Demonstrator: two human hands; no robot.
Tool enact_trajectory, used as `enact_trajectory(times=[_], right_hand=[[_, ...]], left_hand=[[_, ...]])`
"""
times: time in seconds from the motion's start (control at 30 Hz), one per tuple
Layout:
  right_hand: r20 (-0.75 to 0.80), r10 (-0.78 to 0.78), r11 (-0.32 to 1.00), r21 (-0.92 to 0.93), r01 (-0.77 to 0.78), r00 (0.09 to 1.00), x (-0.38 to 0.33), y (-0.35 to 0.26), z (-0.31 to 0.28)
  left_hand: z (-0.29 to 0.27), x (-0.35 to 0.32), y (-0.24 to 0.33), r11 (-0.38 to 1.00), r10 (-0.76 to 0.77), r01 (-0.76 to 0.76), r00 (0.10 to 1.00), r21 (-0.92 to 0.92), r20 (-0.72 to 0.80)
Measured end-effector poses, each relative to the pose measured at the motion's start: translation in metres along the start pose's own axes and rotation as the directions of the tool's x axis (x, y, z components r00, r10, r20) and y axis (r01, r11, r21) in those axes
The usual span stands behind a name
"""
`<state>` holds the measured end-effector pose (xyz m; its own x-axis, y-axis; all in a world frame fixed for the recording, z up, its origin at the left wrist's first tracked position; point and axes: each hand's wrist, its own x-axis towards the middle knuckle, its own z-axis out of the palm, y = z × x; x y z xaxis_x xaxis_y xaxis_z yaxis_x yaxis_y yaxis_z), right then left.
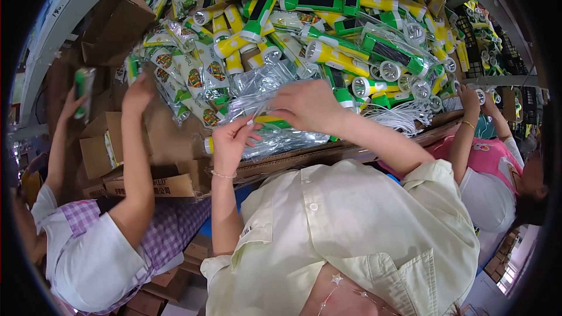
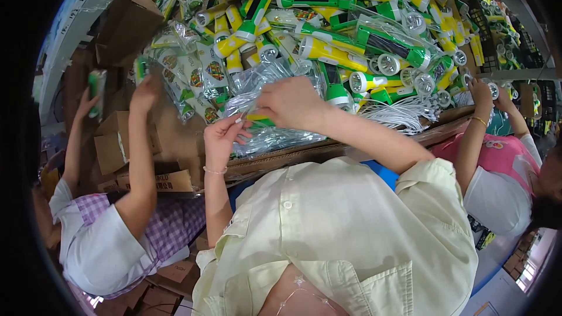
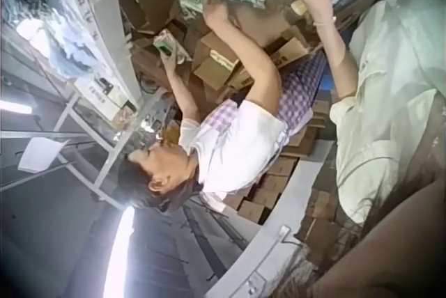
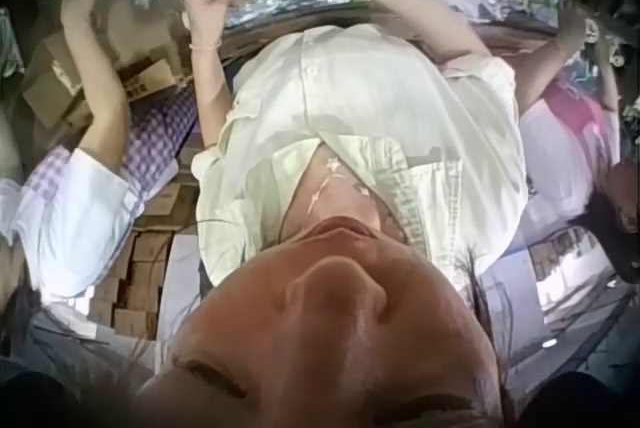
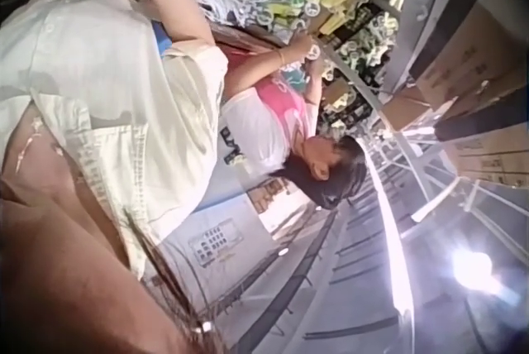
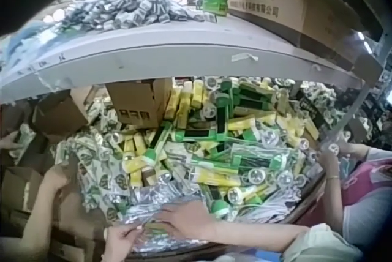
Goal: Packaging flashlights into plastic bags at an assembly line.
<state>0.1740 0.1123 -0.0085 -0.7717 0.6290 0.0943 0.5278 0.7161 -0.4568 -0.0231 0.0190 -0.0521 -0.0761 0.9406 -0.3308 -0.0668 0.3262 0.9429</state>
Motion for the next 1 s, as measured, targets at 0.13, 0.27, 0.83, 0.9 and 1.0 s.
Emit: enact_trajectory(times=[0.13,0.27,0.83,0.9,1.0], right_hand=[[-0.324,-0.104,0.989,0.068,0.133,0.94,0.014,-0.006,0.038],[-0.309,-0.206,0.966,0.089,0.244,0.928,0.025,-0.002,0.041],[-0.146,-0.136,0.986,0.072,0.148,0.98,0.041,0.071,0.006],[-0.241,-0.014,0.998,-0.066,-0.002,0.97,0.061,0.097,0.007],[-0.177,-0.068,0.997,0.009,0.071,0.982,0.071,0.096,-0.004]], left_hand=[[0.007,0.0,0.003,0.972,0.081,-0.057,0.992,0.228,-0.097],[0.002,-0.005,0.004,0.966,0.083,-0.05,0.989,0.252,-0.122],[-0.139,0.012,0.057,0.965,0.26,-0.198,0.805,0.171,-0.533],[-0.199,0.028,0.052,0.93,0.333,-0.338,0.619,0.141,-0.711],[-0.258,0.065,0.06,0.902,0.42,-0.302,0.449,0.309,-0.789]])
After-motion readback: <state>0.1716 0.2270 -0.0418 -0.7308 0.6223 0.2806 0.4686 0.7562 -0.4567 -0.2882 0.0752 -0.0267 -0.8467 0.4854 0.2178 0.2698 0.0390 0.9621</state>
